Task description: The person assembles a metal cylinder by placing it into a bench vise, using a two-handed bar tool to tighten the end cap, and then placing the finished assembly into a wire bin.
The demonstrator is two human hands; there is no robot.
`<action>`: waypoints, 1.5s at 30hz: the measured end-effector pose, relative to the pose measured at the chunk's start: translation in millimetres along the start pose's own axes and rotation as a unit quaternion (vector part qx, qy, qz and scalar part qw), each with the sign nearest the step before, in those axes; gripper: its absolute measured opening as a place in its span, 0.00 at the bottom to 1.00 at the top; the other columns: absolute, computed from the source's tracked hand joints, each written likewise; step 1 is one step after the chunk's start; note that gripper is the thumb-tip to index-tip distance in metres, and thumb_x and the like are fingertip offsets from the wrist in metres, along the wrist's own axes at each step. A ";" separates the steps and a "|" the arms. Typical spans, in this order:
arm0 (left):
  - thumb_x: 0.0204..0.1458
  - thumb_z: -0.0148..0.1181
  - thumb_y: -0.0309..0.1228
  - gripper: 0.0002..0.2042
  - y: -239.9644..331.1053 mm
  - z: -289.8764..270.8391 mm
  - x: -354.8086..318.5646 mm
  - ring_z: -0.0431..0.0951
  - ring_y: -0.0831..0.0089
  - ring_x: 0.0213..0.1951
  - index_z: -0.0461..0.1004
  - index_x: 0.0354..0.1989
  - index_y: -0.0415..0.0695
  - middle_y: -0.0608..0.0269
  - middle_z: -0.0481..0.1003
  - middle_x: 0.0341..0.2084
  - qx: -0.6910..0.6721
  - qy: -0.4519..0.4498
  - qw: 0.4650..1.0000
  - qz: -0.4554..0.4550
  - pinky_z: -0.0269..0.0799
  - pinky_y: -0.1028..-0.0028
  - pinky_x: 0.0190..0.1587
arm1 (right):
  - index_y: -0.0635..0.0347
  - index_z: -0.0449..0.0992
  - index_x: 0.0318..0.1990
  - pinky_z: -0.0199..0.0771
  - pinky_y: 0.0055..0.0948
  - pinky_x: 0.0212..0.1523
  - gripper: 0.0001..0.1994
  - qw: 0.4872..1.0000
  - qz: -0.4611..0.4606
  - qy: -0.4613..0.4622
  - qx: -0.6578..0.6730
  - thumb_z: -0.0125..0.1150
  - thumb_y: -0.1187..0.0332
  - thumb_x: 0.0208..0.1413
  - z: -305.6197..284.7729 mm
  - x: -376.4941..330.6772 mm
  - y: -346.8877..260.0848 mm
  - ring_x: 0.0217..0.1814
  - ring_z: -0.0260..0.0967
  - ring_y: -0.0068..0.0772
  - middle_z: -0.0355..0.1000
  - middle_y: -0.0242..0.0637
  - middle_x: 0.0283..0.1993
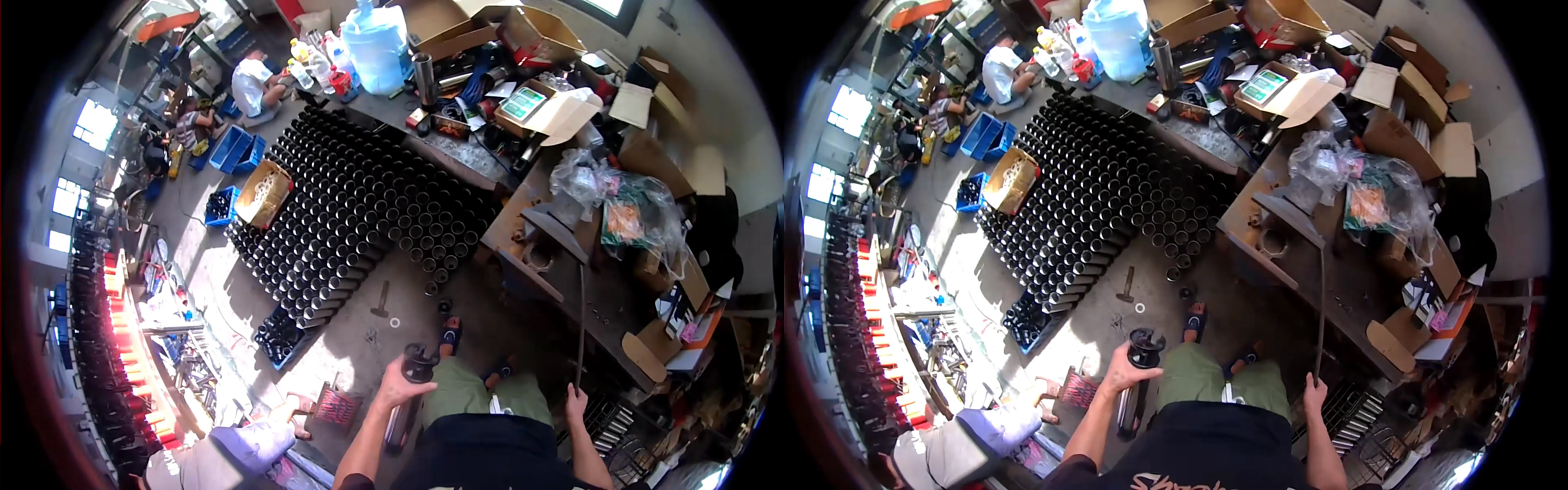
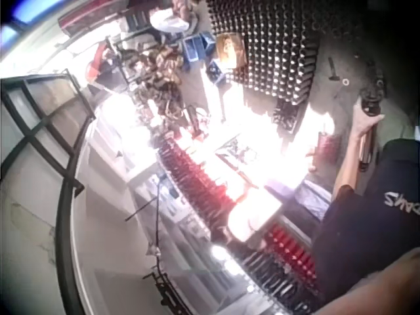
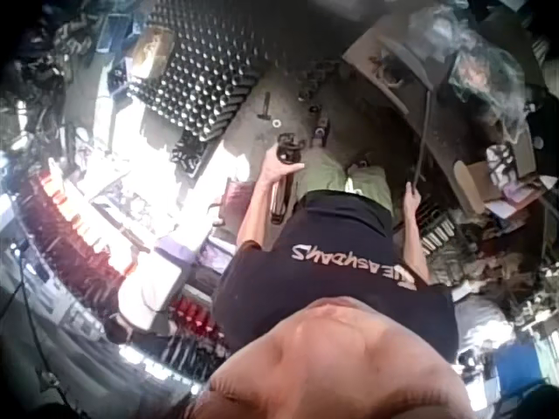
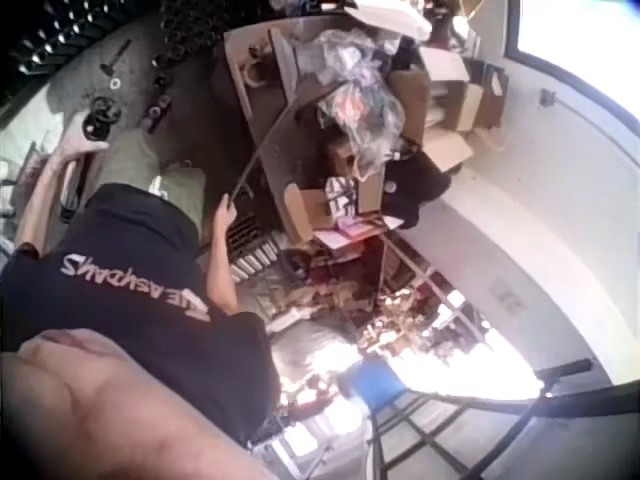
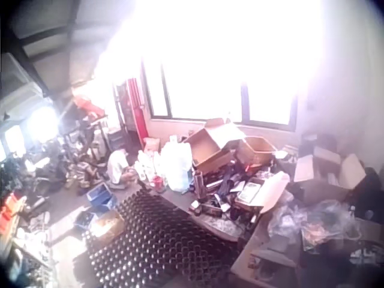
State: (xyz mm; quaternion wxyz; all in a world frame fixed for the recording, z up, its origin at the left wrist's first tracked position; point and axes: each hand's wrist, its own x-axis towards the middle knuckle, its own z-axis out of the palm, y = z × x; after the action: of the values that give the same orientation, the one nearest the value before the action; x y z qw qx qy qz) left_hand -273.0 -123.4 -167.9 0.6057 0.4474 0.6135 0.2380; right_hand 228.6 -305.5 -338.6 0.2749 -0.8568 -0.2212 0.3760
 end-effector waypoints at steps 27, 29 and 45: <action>0.37 0.81 0.27 0.32 345.9 203.8 229.6 0.77 0.70 0.41 0.66 0.48 0.33 0.56 0.77 0.42 -0.121 0.158 0.894 0.401 0.74 0.71 0.48 | 0.64 0.72 0.22 0.62 0.40 0.22 0.23 0.967 -0.165 0.194 -0.030 0.66 0.53 0.57 -75.1 -123.1 -73.8 0.17 0.65 0.46 0.64 0.49 0.16; 0.35 0.82 0.30 0.36 353.4 203.5 237.8 0.75 0.56 0.48 0.63 0.48 0.30 0.45 0.73 0.46 -0.074 0.187 0.887 0.416 0.70 0.61 0.56 | 0.65 0.71 0.21 0.61 0.39 0.22 0.22 0.968 -0.166 0.186 -0.019 0.66 0.55 0.57 -77.8 -120.2 -92.5 0.16 0.63 0.43 0.63 0.48 0.16; 0.26 0.77 0.21 0.32 314.0 152.9 185.9 0.76 0.80 0.39 0.79 0.49 0.40 0.72 0.79 0.36 -0.022 -0.305 0.891 0.337 0.74 0.75 0.48 | 0.66 0.70 0.20 0.55 0.32 0.20 0.21 0.964 -0.223 0.141 0.024 0.67 0.59 0.56 -94.5 -107.1 -134.5 0.17 0.55 0.22 0.59 0.35 0.13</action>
State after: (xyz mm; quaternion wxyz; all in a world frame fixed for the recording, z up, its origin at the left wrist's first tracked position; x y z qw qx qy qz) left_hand -20.1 146.7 -28.0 0.6560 0.6644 0.2060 0.2930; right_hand 211.5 -296.0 -143.3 0.4010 -0.8234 -0.3560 0.1858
